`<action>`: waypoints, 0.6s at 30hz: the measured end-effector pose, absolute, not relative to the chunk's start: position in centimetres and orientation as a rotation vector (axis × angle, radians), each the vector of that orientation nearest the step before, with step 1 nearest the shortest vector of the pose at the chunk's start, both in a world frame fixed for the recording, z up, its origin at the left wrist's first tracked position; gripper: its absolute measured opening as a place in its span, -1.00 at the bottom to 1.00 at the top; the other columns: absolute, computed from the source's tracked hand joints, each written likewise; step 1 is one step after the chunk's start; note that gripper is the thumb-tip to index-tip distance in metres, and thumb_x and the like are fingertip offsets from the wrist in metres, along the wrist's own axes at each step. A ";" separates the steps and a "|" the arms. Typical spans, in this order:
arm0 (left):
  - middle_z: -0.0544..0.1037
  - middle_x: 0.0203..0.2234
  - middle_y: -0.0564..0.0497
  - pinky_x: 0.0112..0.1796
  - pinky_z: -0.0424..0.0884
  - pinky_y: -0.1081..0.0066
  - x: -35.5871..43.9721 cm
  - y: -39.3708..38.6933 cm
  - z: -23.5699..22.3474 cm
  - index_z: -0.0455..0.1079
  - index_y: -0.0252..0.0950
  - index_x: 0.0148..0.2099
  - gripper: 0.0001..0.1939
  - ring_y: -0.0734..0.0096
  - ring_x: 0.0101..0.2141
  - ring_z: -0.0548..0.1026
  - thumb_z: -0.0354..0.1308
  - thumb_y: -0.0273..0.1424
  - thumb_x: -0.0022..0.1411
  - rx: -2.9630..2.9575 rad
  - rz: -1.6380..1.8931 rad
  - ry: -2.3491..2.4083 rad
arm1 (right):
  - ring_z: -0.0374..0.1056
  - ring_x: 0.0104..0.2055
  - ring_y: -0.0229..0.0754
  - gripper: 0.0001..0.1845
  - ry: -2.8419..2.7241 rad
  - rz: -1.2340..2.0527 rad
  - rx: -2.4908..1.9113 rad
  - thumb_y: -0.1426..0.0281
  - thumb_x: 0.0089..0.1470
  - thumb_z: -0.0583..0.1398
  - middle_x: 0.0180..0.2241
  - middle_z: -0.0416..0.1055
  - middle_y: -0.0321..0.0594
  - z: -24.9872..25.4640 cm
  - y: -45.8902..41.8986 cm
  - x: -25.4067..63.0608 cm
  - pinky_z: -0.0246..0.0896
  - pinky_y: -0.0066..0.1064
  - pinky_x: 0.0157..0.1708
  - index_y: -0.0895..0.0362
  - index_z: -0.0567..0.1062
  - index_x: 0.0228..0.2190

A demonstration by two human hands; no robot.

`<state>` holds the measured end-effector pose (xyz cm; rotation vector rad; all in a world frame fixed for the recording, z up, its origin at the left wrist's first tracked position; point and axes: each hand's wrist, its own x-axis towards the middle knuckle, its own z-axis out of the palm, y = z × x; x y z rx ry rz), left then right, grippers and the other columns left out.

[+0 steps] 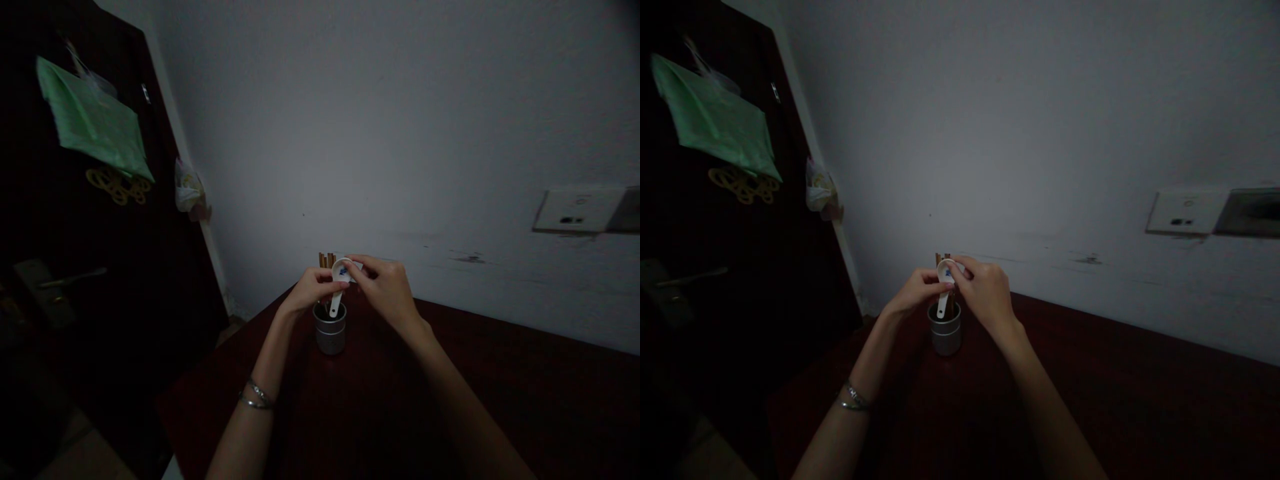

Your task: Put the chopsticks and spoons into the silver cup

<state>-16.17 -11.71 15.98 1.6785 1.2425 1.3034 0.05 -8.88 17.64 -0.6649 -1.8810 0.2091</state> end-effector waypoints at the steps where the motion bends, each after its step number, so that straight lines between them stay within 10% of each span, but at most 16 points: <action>1: 0.33 -0.71 0.11 -0.66 0.08 0.56 -16.1 -11.7 16.0 0.42 -0.39 -0.46 -0.74 0.66 -0.70 0.21 0.23 -0.25 -0.05 1.654 1.349 1.237 | 0.23 -0.60 -0.33 -0.65 -1.879 0.243 -0.661 0.21 0.03 0.10 -0.62 0.41 -0.27 17.7 -8.9 0.1 0.06 -0.48 -0.52 0.11 0.54 -0.22; 18: 0.25 -0.79 0.17 -0.74 0.01 0.59 -14.8 -11.3 17.0 0.34 -0.38 -0.45 -0.75 0.69 -0.79 0.13 0.24 -0.27 -0.03 1.171 2.084 1.042 | 0.31 -0.56 -0.33 -0.71 -1.891 1.168 -0.507 0.34 -0.07 0.18 -0.54 0.44 -0.22 15.8 -8.6 -2.7 0.25 -0.50 -0.59 0.18 0.53 -0.27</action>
